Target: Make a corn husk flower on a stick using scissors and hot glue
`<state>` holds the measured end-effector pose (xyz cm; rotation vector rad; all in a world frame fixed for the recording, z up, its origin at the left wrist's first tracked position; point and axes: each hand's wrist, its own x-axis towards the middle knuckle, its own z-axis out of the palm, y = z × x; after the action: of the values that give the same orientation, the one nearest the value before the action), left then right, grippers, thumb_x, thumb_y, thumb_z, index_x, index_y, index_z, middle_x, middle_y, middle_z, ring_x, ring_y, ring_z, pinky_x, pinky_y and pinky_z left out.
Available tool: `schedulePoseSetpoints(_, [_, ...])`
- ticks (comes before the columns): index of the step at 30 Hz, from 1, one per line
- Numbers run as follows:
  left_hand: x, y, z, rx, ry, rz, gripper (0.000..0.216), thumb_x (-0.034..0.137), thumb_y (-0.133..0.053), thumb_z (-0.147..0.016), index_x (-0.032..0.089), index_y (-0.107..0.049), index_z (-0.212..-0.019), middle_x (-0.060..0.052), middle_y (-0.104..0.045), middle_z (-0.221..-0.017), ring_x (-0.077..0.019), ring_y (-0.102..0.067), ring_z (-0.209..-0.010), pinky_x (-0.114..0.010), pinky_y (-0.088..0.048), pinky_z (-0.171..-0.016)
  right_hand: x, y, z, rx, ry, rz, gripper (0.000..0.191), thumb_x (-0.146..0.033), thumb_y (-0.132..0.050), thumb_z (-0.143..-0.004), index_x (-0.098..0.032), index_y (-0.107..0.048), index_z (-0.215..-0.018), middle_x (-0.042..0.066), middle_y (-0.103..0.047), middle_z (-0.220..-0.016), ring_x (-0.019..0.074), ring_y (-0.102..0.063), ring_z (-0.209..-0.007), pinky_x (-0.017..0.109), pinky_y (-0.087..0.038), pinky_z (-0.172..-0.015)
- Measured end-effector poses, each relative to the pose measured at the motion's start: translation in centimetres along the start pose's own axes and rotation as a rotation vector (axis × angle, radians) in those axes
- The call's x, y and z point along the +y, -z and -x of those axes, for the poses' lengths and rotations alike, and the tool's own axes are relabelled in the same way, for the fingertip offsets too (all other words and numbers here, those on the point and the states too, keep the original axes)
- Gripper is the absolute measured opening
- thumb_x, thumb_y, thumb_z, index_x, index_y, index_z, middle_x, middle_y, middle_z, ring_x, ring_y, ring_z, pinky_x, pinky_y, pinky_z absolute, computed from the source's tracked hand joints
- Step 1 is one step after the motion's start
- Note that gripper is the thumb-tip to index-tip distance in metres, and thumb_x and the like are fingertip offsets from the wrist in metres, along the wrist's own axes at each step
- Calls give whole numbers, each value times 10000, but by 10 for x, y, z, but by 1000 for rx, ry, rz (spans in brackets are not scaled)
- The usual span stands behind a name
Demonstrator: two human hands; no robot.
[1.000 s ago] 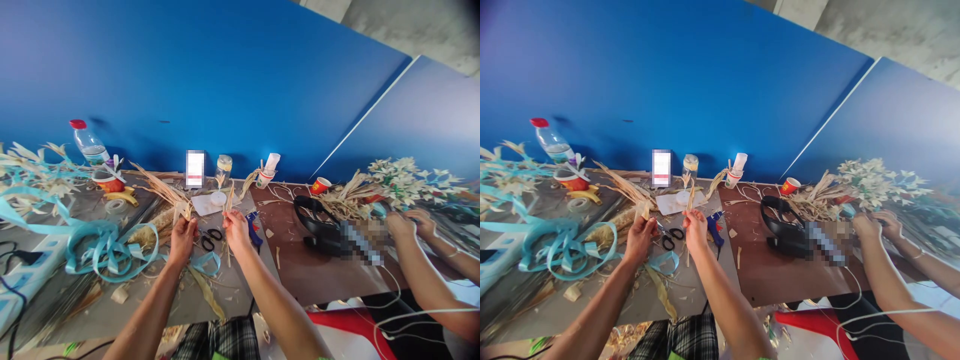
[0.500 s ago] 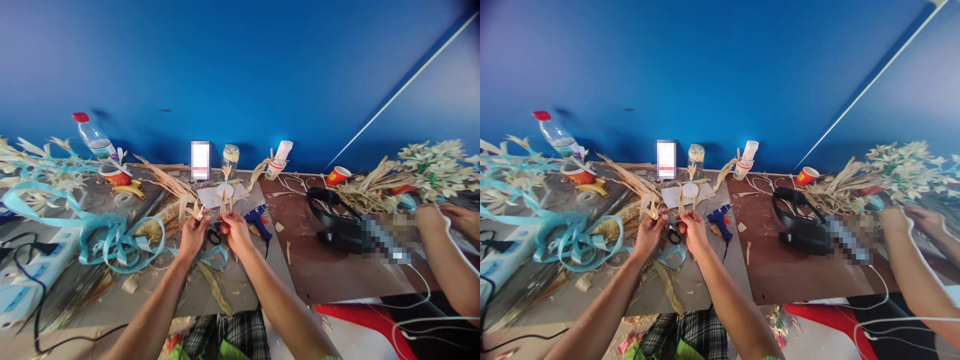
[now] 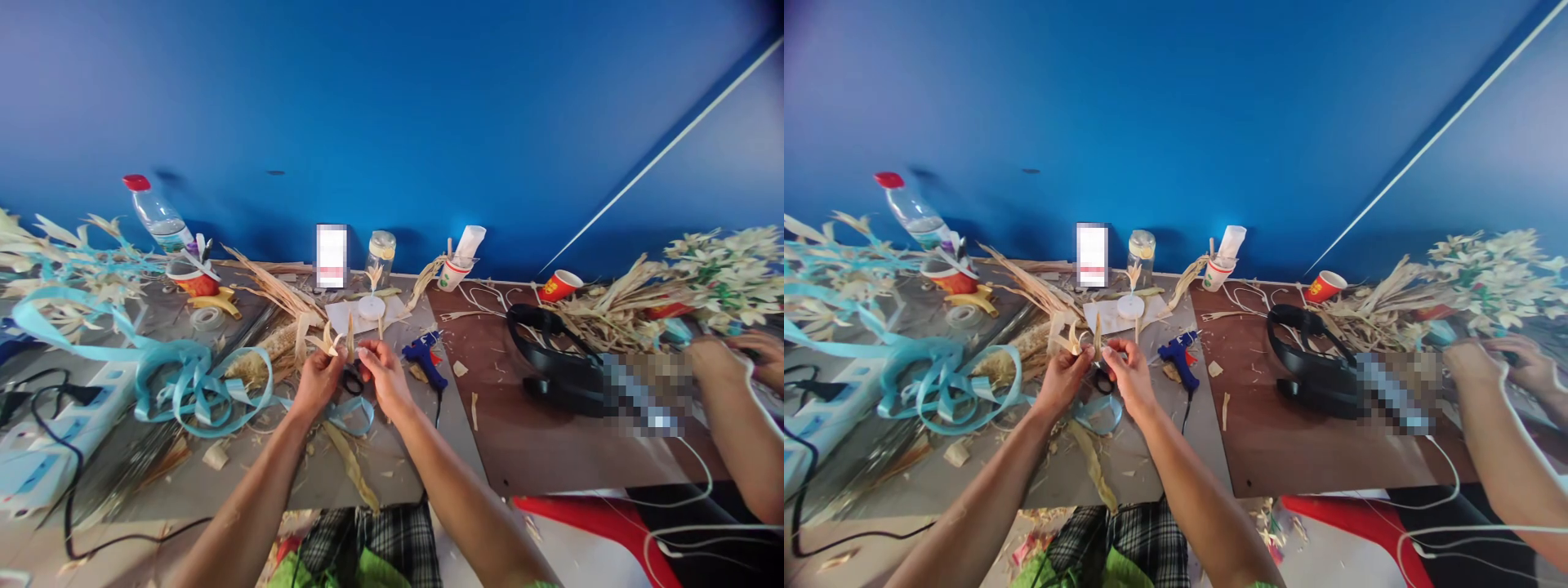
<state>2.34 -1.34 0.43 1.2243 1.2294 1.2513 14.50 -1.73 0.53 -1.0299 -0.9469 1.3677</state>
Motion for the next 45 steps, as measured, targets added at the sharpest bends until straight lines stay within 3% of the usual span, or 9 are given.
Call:
schedulePoseSetpoints(2, [1, -1, 1, -71, -12, -41, 322, 439, -576, -726, 136, -563, -618, 19, -497, -527, -84, -413, -458, -209, -324, -434, -5, 3, -3, 13, 51, 45, 294, -402, -617, -725, -172, -590, -904, -60, -510, -576, 59, -396, -448, 197, -294, -439])
schedulePoseSetpoints(6, [0, -4, 3, -188, 20, -131, 323, 442, -582, -714, 127, -587, -642, 17, -519, -547, -98, -440, -485, -211, -332, -449, -8, 6, -10, 51, 59, 37, 255, -402, -637, -697, -165, -542, -702, -85, -410, -482, 47, -319, -402, 197, -240, -406])
schedulePoseSetpoints(10, [-3, -4, 2, -179, 42, -83, 315, 440, -594, -710, 126, -605, -683, 15, -527, -547, -111, -463, -514, -211, -333, -457, -6, 8, -15, 113, 65, -44, 269, -383, -641, -696, -169, -497, -621, -93, -398, -417, 42, -310, -354, 193, -215, -378])
schedulePoseSetpoints(14, [-1, -5, 0, -209, 24, 46, 294, 418, -662, -657, 130, -627, -705, 0, -575, -604, -124, -508, -567, -211, -367, -495, -3, 8, -14, 159, 81, -103, 246, -377, -635, -709, -164, -529, -648, -71, -487, -405, 63, -421, -362, 186, -304, -411])
schedulePoseSetpoints(18, [-1, -4, -2, -120, 88, 117, 268, 385, -678, -660, 128, -606, -686, 14, -535, -565, -89, -450, -502, -201, -343, -479, -4, 6, -12, 136, 24, -77, 269, -407, -645, -688, -159, -551, -644, -43, -555, -447, 83, -481, -367, 199, -362, -422])
schedulePoseSetpoints(22, [-6, 0, -3, -29, 137, 205, 279, 386, -677, -672, 131, -565, -652, 57, -405, -484, -53, -324, -437, -187, -243, -430, -6, 8, -11, 93, 27, 51, 329, -445, -628, -702, -156, -523, -583, -26, -573, -485, 64, -461, -339, 189, -330, -383])
schedulePoseSetpoints(30, [-10, 3, -5, 24, 134, 234, 279, 371, -709, -638, 129, -572, -657, 45, -434, -513, -51, -346, -461, -184, -249, -439, -7, 11, -9, 22, 55, 226, 374, -492, -572, -751, -169, -490, -581, -43, -524, -450, 51, -414, -308, 183, -296, -349])
schedulePoseSetpoints(38, [-6, 5, -8, 86, 159, 299, 288, 377, -712, -630, 136, -557, -663, 66, -398, -475, -45, -328, -419, -183, -261, -411, -10, 15, -13, -23, 4, 53, 374, -478, -610, -721, -160, -502, -557, -26, -545, -465, 55, -423, -305, 189, -276, -336])
schedulePoseSetpoints(45, [-5, 6, -12, 205, 145, 466, 307, 345, -747, -579, 157, -551, -723, 74, -436, -531, -48, -390, -441, -184, -361, -450, -23, 31, -22, 173, 65, -236, 400, -485, -623, -688, -174, -419, -541, -39, -535, -504, 38, -382, -349, 187, -273, -373])
